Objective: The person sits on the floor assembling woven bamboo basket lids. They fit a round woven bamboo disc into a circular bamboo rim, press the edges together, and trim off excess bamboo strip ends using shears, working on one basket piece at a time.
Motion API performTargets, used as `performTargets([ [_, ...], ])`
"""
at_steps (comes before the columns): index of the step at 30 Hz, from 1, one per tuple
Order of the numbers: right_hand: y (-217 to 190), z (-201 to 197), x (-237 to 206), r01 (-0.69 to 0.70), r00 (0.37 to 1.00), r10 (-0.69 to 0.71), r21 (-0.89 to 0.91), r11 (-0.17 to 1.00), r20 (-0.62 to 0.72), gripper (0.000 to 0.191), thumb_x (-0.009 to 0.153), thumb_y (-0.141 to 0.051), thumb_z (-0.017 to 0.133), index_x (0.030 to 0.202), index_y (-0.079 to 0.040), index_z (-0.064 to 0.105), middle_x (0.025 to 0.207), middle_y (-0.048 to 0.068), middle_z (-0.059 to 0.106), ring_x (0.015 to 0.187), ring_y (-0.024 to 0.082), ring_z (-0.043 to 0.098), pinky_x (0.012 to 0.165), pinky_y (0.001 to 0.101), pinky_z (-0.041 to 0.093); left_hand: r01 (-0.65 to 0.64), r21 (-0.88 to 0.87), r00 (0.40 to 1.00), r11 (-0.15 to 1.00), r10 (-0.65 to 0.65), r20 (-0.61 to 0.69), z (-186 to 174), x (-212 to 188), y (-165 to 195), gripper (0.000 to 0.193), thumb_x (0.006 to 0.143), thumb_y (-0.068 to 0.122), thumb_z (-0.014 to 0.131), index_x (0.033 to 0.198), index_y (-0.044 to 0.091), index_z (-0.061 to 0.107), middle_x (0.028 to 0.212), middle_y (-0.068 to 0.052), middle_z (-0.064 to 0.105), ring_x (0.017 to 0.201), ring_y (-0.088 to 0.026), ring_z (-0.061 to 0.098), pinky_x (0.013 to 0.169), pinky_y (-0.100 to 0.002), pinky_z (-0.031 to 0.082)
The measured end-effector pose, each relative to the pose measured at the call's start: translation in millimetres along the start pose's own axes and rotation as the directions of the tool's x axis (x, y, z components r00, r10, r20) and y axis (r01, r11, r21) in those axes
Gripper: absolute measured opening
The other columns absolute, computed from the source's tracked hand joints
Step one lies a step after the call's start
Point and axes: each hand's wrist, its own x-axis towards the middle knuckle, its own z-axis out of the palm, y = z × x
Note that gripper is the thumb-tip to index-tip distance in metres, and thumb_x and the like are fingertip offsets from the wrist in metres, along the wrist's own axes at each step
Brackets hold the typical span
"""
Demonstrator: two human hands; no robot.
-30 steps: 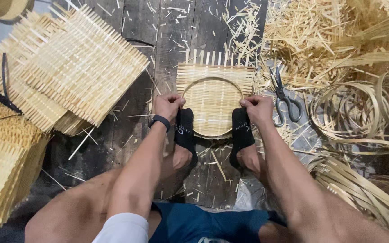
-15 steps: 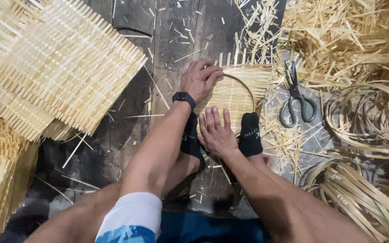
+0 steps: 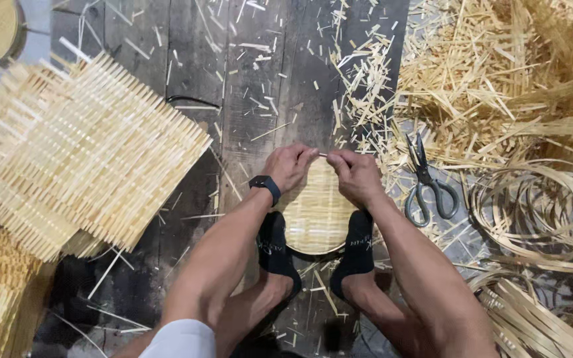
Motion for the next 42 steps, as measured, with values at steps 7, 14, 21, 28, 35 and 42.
performTargets([
  [7, -14, -6, -13, -0.086, 0.995, 0.092, -0.128, 0.988, 0.044, 0.044, 0.105, -0.034, 0.055, 0.087, 0.000, 0.076, 0.081, 0.014, 0.067, 0.071, 0.022, 0.058, 0.068, 0.0387, 0.048, 0.105, -0.382, 0.994, 0.918, -0.093, 0.051, 3, 14, 3, 0.040, 0.090, 0.039, 0.078, 0.081, 0.000, 0.073, 0.069, -0.005, 0.068, 0.062, -0.012, 0.059, 0.056, -0.032, 0.049],
  [14, -9, -11, -17, -0.243, 0.959, 0.252, -0.086, 0.966, 0.130, 0.059, 0.108, -0.047, 0.037, 0.095, 0.004, 0.065, 0.088, 0.025, 0.069, 0.083, 0.033, 0.063, 0.084, 0.0452, 0.051, 0.167, -0.427, 0.986, 0.889, -0.148, 0.077, 2, 19, 2, 0.039, 0.086, 0.035, 0.081, 0.072, 0.001, 0.068, 0.060, -0.002, 0.059, 0.053, -0.009, 0.053, 0.048, -0.030, 0.043],
  [21, -19, -28, -13, -0.139, 0.982, 0.148, -0.085, 0.987, 0.116, 0.057, 0.107, -0.047, 0.033, 0.109, -0.001, 0.066, 0.108, 0.026, 0.068, 0.105, 0.038, 0.063, 0.095, 0.0462, 0.046, -0.031, -0.202, 0.998, 0.979, 0.021, -0.052, -12, -9, 32, 0.032, 0.089, 0.035, 0.081, 0.089, 0.004, 0.074, 0.075, -0.003, 0.070, 0.067, -0.011, 0.062, 0.063, -0.029, 0.051],
  [28, -31, -218, -76, 0.050, 0.976, 0.152, -0.835, 0.549, 0.158, 0.051, 0.104, -0.050, 0.047, 0.113, -0.006, 0.070, 0.117, 0.022, 0.069, 0.106, 0.038, 0.067, 0.094, 0.0531, 0.053, -0.393, -0.026, 0.907, 0.919, 0.383, -0.173, -41, -86, 97, 0.034, 0.071, 0.020, 0.088, 0.097, 0.008, 0.070, 0.086, -0.008, 0.071, 0.076, -0.019, 0.069, 0.068, -0.032, 0.056],
  [35, 80, -201, -141, -0.081, 0.884, 0.398, -0.761, 0.643, 0.243, 0.047, 0.090, -0.053, 0.064, 0.115, -0.015, 0.076, 0.109, 0.012, 0.077, 0.102, 0.030, 0.073, 0.097, 0.0468, 0.057, -0.678, 0.424, 0.730, 0.601, 0.618, 0.291, 11, -174, 41, 0.031, 0.074, 0.008, 0.070, 0.103, 0.007, 0.061, 0.107, -0.015, 0.059, 0.103, -0.036, 0.058, 0.090, -0.047, 0.049],
  [42, 128, -129, -130, -0.211, 0.964, 0.059, -0.606, 0.767, -0.260, 0.083, 0.062, -0.038, 0.094, 0.122, 0.007, 0.060, 0.119, 0.031, 0.062, 0.111, 0.046, 0.060, 0.096, 0.0484, 0.049, -0.351, 0.457, 0.936, 0.817, 0.319, 0.149, -3, -181, -9, 0.067, 0.076, 0.054, 0.085, 0.116, 0.010, 0.055, 0.134, -0.020, 0.049, 0.129, -0.040, 0.046, 0.116, -0.054, 0.035],
])
